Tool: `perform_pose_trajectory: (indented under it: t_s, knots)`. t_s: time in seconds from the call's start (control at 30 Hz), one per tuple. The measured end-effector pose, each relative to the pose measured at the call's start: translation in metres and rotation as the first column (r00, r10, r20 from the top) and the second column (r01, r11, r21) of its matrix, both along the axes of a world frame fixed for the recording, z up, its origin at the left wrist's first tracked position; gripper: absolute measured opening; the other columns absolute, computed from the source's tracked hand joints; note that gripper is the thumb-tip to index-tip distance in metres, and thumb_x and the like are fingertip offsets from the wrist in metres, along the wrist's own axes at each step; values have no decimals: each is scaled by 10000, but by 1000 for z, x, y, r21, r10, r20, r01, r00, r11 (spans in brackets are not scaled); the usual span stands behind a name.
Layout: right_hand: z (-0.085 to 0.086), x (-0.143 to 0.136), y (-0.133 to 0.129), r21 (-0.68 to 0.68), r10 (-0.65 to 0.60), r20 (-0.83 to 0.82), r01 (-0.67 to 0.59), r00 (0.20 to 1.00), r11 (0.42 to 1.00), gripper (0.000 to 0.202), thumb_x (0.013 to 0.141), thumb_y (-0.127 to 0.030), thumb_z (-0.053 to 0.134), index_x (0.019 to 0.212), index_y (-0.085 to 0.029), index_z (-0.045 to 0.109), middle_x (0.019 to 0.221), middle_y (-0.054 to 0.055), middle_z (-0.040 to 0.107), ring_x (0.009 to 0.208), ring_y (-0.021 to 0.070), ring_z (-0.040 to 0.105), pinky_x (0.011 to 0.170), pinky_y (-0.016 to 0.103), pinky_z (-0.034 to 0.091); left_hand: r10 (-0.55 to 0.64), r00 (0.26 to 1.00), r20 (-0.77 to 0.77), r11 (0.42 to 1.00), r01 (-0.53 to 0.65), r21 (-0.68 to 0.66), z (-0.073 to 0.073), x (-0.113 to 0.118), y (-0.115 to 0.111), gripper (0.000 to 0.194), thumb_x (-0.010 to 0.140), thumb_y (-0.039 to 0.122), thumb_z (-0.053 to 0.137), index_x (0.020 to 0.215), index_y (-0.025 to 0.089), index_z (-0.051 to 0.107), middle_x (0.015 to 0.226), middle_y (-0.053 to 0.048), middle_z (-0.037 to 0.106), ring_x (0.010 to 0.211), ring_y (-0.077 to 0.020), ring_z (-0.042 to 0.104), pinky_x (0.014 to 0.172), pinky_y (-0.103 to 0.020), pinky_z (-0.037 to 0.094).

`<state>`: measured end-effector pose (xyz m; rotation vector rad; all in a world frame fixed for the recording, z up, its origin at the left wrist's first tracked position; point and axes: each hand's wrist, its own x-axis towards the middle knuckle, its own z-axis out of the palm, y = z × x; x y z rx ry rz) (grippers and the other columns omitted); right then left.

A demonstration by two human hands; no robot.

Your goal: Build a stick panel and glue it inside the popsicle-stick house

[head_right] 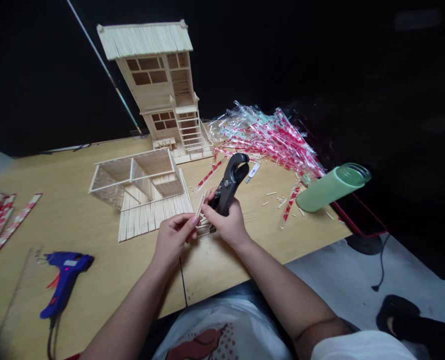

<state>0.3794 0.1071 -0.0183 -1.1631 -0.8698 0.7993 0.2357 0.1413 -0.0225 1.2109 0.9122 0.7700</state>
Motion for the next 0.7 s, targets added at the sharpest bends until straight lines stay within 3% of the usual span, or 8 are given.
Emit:
perform_pose_trajectory:
  t_s: [0.1, 0.23, 0.37, 0.47, 0.7]
  knots:
    - [1, 3, 1, -6, 76, -67, -77, 995, 997, 268, 755, -297, 773, 882, -240, 545, 880, -9, 671, 819, 165, 642, 785, 305, 514, -10, 1000, 7, 1000, 10, 15, 1, 0, 1, 351, 741, 487, 772, 778, 139, 744, 556, 3, 615, 463, -82, 487, 461, -206, 380]
    - [5, 8, 5, -43, 124, -193, -135, 973, 990, 333, 700, -298, 832, 874, -228, 557, 794, -31, 668, 662, 134, 626, 682, 279, 516, -34, 999, 1, 997, 34, 75, -2, -2, 2, 329, 765, 462, 762, 820, 138, 758, 667, -32, 684, 478, -84, 516, 476, -215, 414]
    - [11, 10, 8, -90, 82, -288, -112, 954, 990, 399, 613, -303, 884, 851, -218, 575, 701, -55, 642, 604, 123, 619, 636, 259, 514, -77, 996, -34, 959, 83, 271, -5, -6, 4, 234, 812, 390, 741, 872, 168, 783, 872, -80, 740, 580, -116, 601, 545, -240, 477]
    - [16, 9, 8, -118, 95, -360, -146, 928, 982, 440, 561, -294, 907, 838, -213, 575, 670, -58, 643, 574, 121, 615, 596, 253, 515, -79, 996, -51, 924, 92, 370, -6, -7, 4, 179, 849, 343, 712, 894, 191, 794, 870, -74, 742, 601, -121, 612, 561, -240, 484]
    - [16, 5, 4, -126, 114, -390, -176, 914, 976, 450, 546, -302, 917, 810, -212, 563, 685, -54, 638, 570, 118, 611, 563, 249, 517, -69, 997, -38, 922, 78, 379, -5, -7, 5, 152, 837, 324, 729, 870, 197, 806, 828, -72, 749, 591, -128, 615, 552, -240, 486]
